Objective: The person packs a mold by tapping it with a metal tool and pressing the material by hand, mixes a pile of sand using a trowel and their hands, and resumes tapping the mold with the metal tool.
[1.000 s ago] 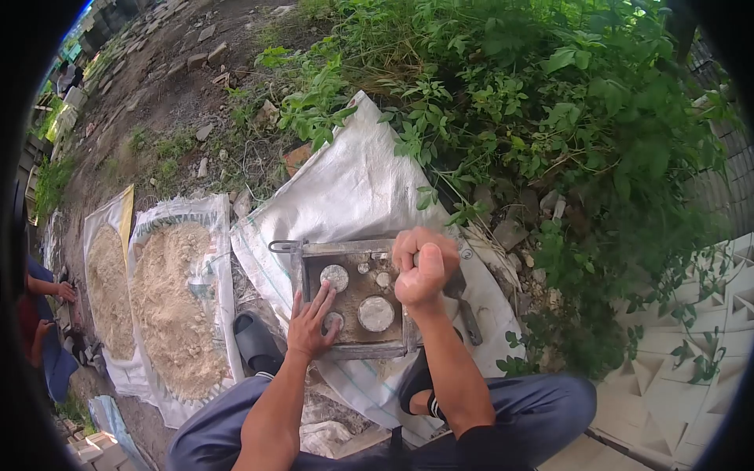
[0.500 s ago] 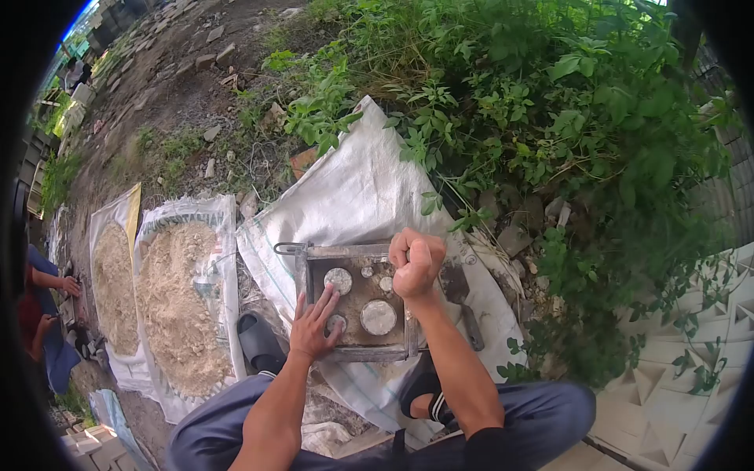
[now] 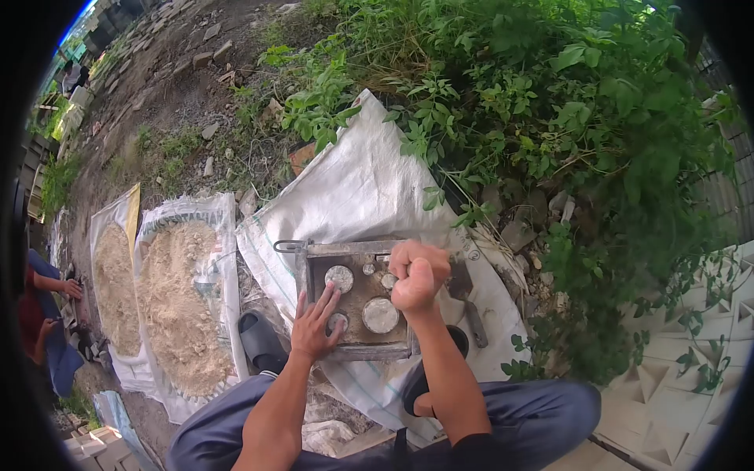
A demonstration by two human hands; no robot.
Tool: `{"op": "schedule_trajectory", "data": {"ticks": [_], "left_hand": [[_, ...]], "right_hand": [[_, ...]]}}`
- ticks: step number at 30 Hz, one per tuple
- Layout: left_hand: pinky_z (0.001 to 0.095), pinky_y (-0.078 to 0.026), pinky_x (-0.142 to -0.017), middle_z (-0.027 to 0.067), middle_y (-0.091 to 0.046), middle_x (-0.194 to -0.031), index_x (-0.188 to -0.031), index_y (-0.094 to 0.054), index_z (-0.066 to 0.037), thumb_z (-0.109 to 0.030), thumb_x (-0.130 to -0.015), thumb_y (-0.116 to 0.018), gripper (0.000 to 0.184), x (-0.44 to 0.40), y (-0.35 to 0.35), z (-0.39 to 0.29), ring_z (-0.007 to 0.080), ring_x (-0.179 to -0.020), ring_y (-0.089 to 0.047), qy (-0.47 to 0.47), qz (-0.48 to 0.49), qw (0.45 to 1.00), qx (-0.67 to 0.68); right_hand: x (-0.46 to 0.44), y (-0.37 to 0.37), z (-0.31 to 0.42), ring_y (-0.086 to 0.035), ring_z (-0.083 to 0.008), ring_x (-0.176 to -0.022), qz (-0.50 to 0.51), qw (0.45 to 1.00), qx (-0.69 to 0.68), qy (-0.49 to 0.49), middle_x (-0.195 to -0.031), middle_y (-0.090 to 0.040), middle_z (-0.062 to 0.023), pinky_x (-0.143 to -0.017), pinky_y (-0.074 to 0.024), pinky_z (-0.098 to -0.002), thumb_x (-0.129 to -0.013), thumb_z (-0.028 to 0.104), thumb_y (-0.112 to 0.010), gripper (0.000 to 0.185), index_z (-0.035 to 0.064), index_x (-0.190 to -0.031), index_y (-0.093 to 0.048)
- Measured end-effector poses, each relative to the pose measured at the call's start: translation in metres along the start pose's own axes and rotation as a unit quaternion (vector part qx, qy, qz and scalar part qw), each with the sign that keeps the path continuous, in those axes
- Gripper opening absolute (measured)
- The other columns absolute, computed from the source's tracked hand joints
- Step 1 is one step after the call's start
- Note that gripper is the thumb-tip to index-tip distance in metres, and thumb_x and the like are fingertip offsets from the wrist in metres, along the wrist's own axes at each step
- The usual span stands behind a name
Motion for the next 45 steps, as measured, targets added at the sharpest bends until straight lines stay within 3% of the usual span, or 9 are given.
{"op": "schedule_trajectory", "data": {"ticks": [2,8,20,22,28,31,36,41,45], "left_hand": [[0.0452,-0.021,-0.116,0.0009,-0.034,-0.152,-0.144,-0.040,-0.014,-0.031,-0.085,-0.060,0.064,0.000,0.001,0.000,0.0177,-0.102,-0.059,-0.007,-0.015,1.000,0.006],[0.0450,-0.020,-0.117,0.0004,-0.034,-0.152,-0.144,-0.040,-0.015,-0.030,-0.084,-0.060,0.065,0.002,-0.002,0.001,0.0180,-0.100,-0.059,0.001,-0.006,1.000,0.006],[0.0458,-0.020,-0.116,0.0002,-0.034,-0.152,-0.143,-0.040,-0.014,-0.030,-0.084,-0.060,0.065,-0.001,-0.001,0.001,0.0180,-0.101,-0.060,-0.013,-0.020,1.000,0.004],[0.0459,-0.020,-0.116,0.0004,-0.034,-0.152,-0.143,-0.041,-0.014,-0.029,-0.084,-0.060,0.064,0.000,0.001,-0.001,0.0179,-0.100,-0.060,-0.013,-0.032,0.999,0.001],[0.0457,-0.020,-0.116,0.0007,-0.034,-0.152,-0.143,-0.040,-0.014,-0.029,-0.084,-0.060,0.065,0.003,-0.001,0.002,0.0177,-0.103,-0.059,-0.006,-0.011,1.000,0.019],[0.0457,-0.020,-0.116,0.0005,-0.034,-0.152,-0.144,-0.039,-0.015,-0.029,-0.084,-0.060,0.065,0.001,0.000,0.000,0.0175,-0.104,-0.059,0.000,-0.005,1.000,0.020],[0.0464,-0.021,-0.116,0.0010,-0.035,-0.152,-0.143,-0.040,-0.014,-0.028,-0.082,-0.061,0.066,-0.003,-0.003,0.001,0.0180,-0.100,-0.060,-0.005,-0.026,0.999,0.022],[0.0459,-0.021,-0.116,0.0009,-0.035,-0.152,-0.143,-0.040,-0.014,-0.029,-0.084,-0.060,0.064,0.000,-0.001,0.000,0.0174,-0.102,-0.059,-0.014,-0.035,0.999,0.021],[0.0460,-0.021,-0.116,0.0007,-0.035,-0.152,-0.143,-0.040,-0.015,-0.030,-0.084,-0.060,0.065,0.000,0.000,0.001,0.0179,-0.103,-0.059,0.002,0.002,1.000,0.014]], "right_hand": [[0.001,0.001,-0.017,-0.040,-0.0189,-0.036,0.089,0.993,0.071,0.023,-0.045,-0.035,-0.0051,-0.039,-0.0264,-0.0301,-0.092,0.036,-0.034,0.051,0.0065,-0.051,-0.033],[-0.012,-0.002,0.019,-0.037,-0.0153,-0.038,-0.005,1.000,-0.005,-0.008,-0.045,-0.034,-0.0046,-0.039,-0.0254,-0.0288,-0.092,0.038,-0.035,0.052,0.0057,-0.051,-0.030],[-0.009,-0.002,-0.006,-0.034,-0.0127,-0.037,-0.013,0.999,-0.038,-0.001,-0.045,-0.035,-0.0031,-0.038,-0.0228,-0.0277,-0.090,0.030,-0.036,0.047,0.0044,-0.052,-0.029],[-0.009,-0.007,-0.011,-0.027,-0.0118,-0.041,0.052,0.998,0.001,-0.024,-0.047,-0.028,-0.0011,-0.042,-0.0222,-0.0279,-0.092,0.040,-0.036,0.052,0.0063,-0.053,-0.029],[-0.021,-0.006,0.012,-0.027,-0.0123,-0.040,-0.036,0.999,-0.011,-0.033,-0.047,-0.027,-0.0001,-0.041,-0.0230,-0.0276,-0.092,0.041,-0.036,0.053,0.0066,-0.052,-0.027],[-0.016,-0.008,-0.019,-0.029,-0.0123,-0.039,0.055,0.997,-0.009,-0.048,-0.046,-0.028,-0.0008,-0.040,-0.0219,-0.0273,-0.093,0.040,-0.037,0.053,0.0064,-0.052,-0.028],[-0.012,-0.008,0.022,-0.028,-0.0122,-0.040,-0.038,0.999,-0.029,-0.006,-0.047,-0.029,-0.0006,-0.042,-0.0227,-0.0282,-0.093,0.037,-0.037,0.052,0.0067,-0.052,-0.028],[-0.015,-0.003,-0.004,-0.026,-0.0119,-0.040,0.041,0.999,0.007,-0.033,-0.046,-0.028,-0.0001,-0.043,-0.0230,-0.0285,-0.092,0.041,-0.036,0.052,0.0081,-0.051,-0.029],[-0.013,-0.004,0.026,-0.027,-0.0128,-0.040,-0.031,0.998,-0.048,-0.011,-0.046,-0.028,-0.0011,-0.043,-0.0243,-0.0291,-0.091,0.039,-0.036,0.052,0.0064,-0.052,-0.027]]}}
Point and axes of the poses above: each hand's wrist, its own x-axis away from the middle knuckle, its own y-axis out of the back of the hand, z = x × y, the point moved 1 cm from there along -x, towards the middle knuckle
